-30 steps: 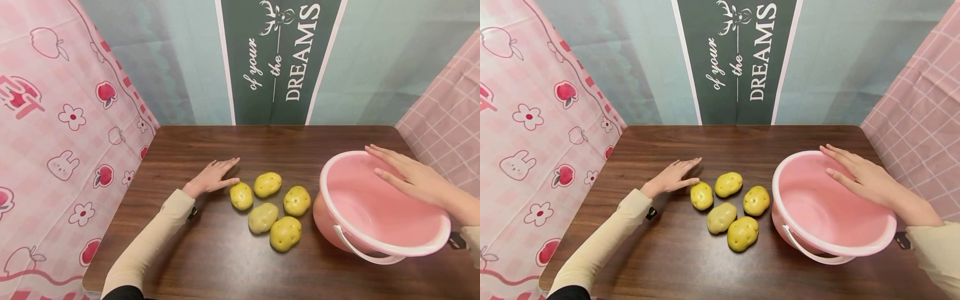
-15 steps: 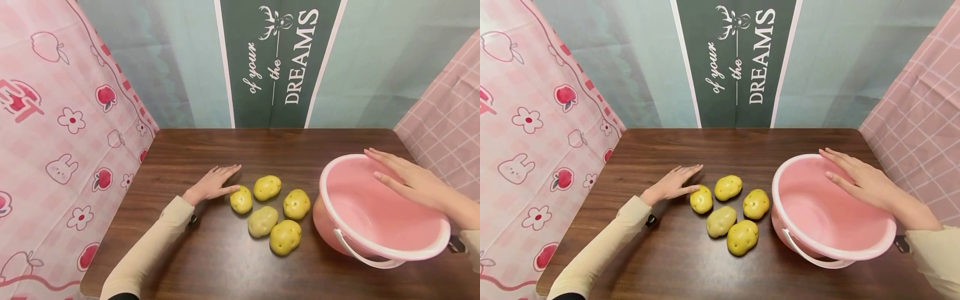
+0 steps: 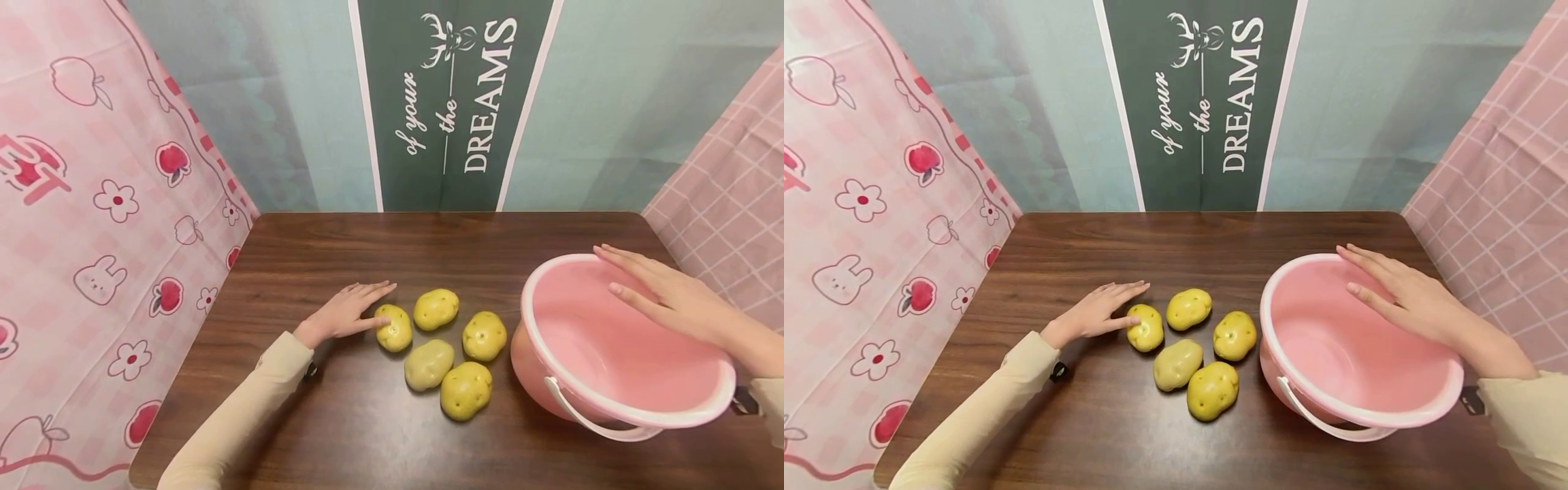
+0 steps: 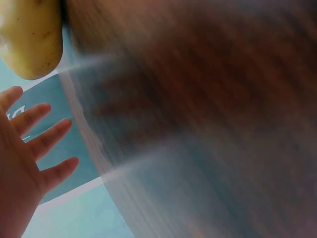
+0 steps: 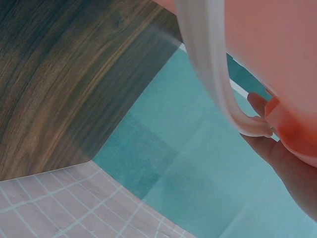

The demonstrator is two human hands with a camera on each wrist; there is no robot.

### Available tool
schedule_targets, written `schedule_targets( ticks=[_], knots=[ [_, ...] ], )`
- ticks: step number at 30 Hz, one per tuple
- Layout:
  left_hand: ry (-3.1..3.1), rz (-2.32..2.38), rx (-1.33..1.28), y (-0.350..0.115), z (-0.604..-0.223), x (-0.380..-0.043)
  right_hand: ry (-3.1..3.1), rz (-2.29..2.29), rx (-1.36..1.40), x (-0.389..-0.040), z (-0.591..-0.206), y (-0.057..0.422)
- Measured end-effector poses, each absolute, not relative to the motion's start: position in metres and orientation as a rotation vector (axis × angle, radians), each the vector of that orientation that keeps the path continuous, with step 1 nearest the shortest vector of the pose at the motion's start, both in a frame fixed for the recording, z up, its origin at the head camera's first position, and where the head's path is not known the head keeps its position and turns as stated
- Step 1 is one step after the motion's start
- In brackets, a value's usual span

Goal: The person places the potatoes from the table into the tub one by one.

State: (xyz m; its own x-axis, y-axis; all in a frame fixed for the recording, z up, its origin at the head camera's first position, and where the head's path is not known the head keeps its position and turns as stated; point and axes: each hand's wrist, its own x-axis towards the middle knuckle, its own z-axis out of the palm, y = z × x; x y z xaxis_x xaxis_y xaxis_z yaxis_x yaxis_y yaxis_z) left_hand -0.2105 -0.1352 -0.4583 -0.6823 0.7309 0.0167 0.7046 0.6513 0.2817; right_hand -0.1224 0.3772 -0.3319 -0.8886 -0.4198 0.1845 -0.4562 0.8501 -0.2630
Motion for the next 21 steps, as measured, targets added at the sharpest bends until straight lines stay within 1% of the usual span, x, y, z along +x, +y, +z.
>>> schedule_targets(
  ticks=[21],
  knots=[
    [2.727, 0.401, 1.295, -0.134, -0.460, -0.198, -2.936, 0.491, 0.646, -0.121, -0.334, 0.379]
  ],
)
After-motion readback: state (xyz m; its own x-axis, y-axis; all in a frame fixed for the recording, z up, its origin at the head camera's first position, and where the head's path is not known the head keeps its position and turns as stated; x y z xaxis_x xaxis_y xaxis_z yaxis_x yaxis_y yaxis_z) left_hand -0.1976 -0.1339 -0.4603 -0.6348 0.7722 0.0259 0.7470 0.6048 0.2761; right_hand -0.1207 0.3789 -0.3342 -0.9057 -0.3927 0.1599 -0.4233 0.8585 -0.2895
